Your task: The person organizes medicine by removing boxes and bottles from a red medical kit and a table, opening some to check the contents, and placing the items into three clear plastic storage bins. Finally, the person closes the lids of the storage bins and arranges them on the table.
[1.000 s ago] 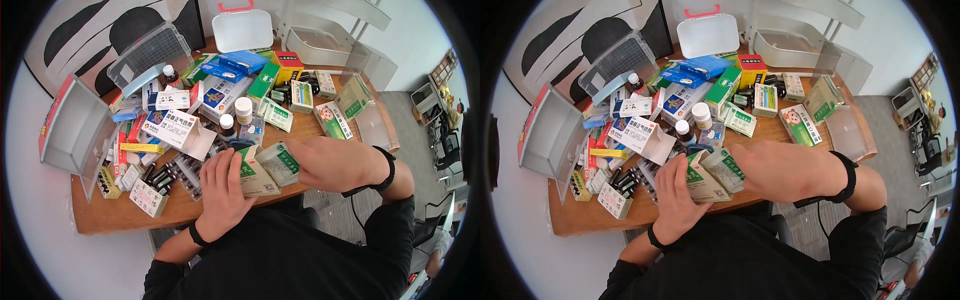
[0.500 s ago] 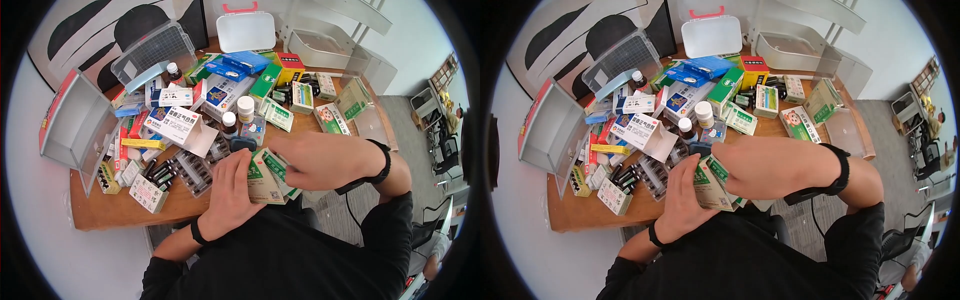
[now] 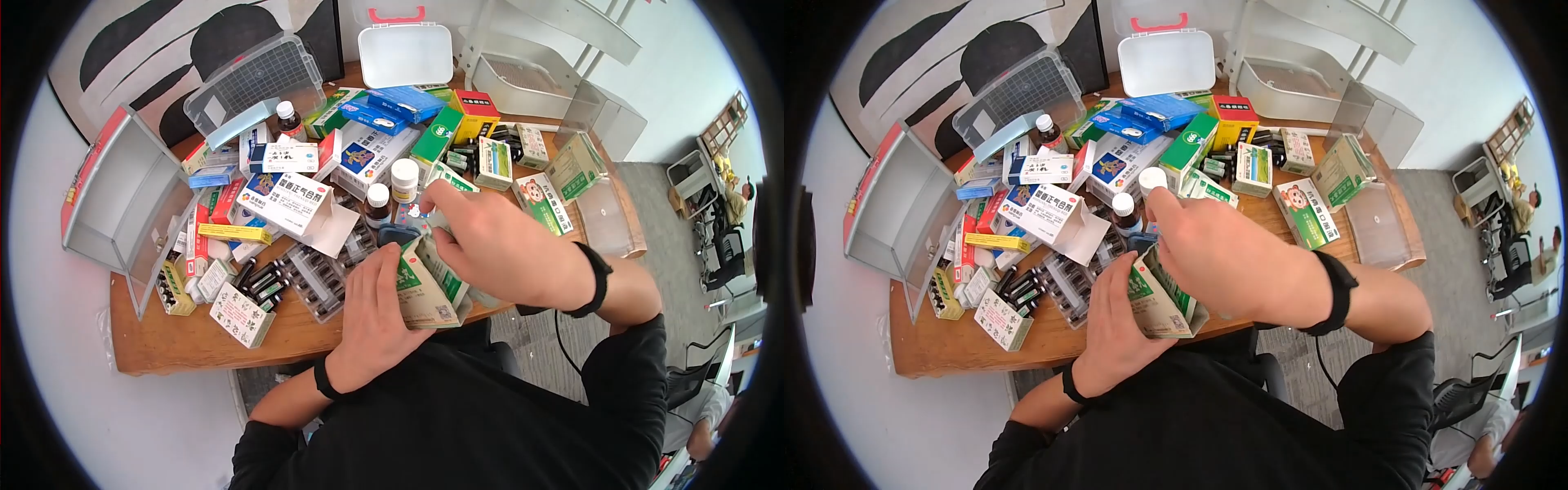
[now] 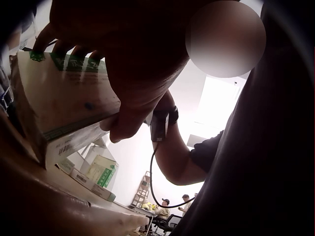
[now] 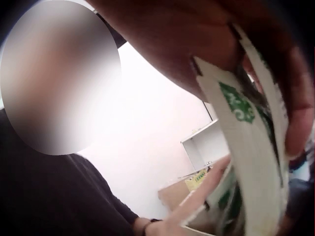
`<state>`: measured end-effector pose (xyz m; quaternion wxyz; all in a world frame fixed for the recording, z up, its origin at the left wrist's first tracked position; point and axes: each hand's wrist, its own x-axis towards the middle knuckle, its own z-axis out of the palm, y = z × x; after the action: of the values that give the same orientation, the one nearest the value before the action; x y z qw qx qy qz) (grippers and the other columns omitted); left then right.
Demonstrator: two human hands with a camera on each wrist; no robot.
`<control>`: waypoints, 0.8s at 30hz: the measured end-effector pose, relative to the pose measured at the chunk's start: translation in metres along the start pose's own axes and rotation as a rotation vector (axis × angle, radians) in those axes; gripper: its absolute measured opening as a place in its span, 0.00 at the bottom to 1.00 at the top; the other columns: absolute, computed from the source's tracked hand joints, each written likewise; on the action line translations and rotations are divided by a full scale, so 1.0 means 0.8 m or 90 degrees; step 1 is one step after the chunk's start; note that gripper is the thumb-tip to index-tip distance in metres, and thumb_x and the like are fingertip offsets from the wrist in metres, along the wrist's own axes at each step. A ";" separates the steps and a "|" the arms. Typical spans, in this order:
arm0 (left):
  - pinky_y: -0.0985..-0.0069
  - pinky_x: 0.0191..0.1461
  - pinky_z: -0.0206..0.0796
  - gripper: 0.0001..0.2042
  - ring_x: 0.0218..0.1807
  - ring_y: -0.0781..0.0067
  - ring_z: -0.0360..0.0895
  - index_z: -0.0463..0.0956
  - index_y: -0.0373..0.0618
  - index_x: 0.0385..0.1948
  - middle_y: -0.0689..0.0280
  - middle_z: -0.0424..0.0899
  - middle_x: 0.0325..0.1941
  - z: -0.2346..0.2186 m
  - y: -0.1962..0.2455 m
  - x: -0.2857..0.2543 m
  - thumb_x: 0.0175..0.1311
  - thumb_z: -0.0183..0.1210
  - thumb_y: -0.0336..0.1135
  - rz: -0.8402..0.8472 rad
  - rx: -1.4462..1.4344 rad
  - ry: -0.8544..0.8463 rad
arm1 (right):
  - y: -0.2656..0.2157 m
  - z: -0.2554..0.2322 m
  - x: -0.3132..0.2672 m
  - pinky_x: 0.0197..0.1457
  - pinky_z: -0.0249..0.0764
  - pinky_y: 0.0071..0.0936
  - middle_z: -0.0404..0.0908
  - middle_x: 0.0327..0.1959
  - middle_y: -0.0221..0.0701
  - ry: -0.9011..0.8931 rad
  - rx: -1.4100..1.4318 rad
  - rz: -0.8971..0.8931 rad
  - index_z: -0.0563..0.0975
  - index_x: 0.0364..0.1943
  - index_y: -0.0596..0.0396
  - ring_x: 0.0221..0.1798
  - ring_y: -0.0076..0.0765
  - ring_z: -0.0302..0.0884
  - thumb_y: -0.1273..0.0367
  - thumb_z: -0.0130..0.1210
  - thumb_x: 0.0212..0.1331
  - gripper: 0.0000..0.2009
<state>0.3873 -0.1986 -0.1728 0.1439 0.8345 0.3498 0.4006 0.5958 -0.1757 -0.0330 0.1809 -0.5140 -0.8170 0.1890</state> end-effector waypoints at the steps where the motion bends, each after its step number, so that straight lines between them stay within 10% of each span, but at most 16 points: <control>1: 0.47 0.76 0.67 0.63 0.73 0.36 0.72 0.54 0.34 0.80 0.43 0.70 0.76 0.000 0.001 0.000 0.38 0.89 0.36 0.004 -0.004 0.005 | 0.009 0.018 0.001 0.43 0.83 0.52 0.85 0.35 0.53 0.046 -0.037 -0.058 0.72 0.53 0.65 0.40 0.65 0.88 0.74 0.59 0.69 0.14; 9: 0.48 0.78 0.66 0.64 0.74 0.36 0.71 0.53 0.33 0.81 0.42 0.69 0.75 0.006 -0.006 -0.010 0.37 0.88 0.35 -0.082 -0.078 -0.005 | 0.012 0.011 0.007 0.43 0.83 0.48 0.87 0.42 0.49 0.111 0.017 0.038 0.77 0.55 0.59 0.41 0.59 0.89 0.77 0.57 0.73 0.10; 13: 0.48 0.79 0.64 0.65 0.75 0.35 0.69 0.54 0.33 0.81 0.41 0.69 0.75 0.004 -0.010 -0.011 0.36 0.89 0.35 -0.121 -0.117 -0.026 | 0.002 -0.017 -0.003 0.50 0.83 0.32 0.91 0.46 0.41 0.330 0.110 -0.010 0.81 0.58 0.60 0.43 0.41 0.91 0.79 0.57 0.75 0.11; 16: 0.50 0.76 0.68 0.65 0.73 0.37 0.73 0.51 0.32 0.81 0.42 0.68 0.75 0.005 -0.009 -0.008 0.38 0.88 0.35 -0.095 -0.070 -0.028 | 0.003 0.029 -0.005 0.44 0.83 0.34 0.90 0.41 0.41 0.459 0.139 -0.126 0.83 0.55 0.58 0.40 0.47 0.92 0.80 0.60 0.73 0.11; 24: 0.50 0.73 0.70 0.63 0.72 0.37 0.74 0.51 0.31 0.80 0.41 0.68 0.74 0.007 -0.008 -0.004 0.43 0.88 0.38 -0.088 -0.071 -0.004 | 0.008 0.061 -0.009 0.42 0.85 0.42 0.89 0.42 0.41 0.368 0.061 -0.116 0.84 0.55 0.57 0.39 0.52 0.89 0.80 0.64 0.67 0.14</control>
<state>0.3871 -0.1962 -0.1816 0.2186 0.8004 0.3831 0.4060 0.5797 -0.1859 -0.0786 0.4460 -0.4618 -0.7646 0.0563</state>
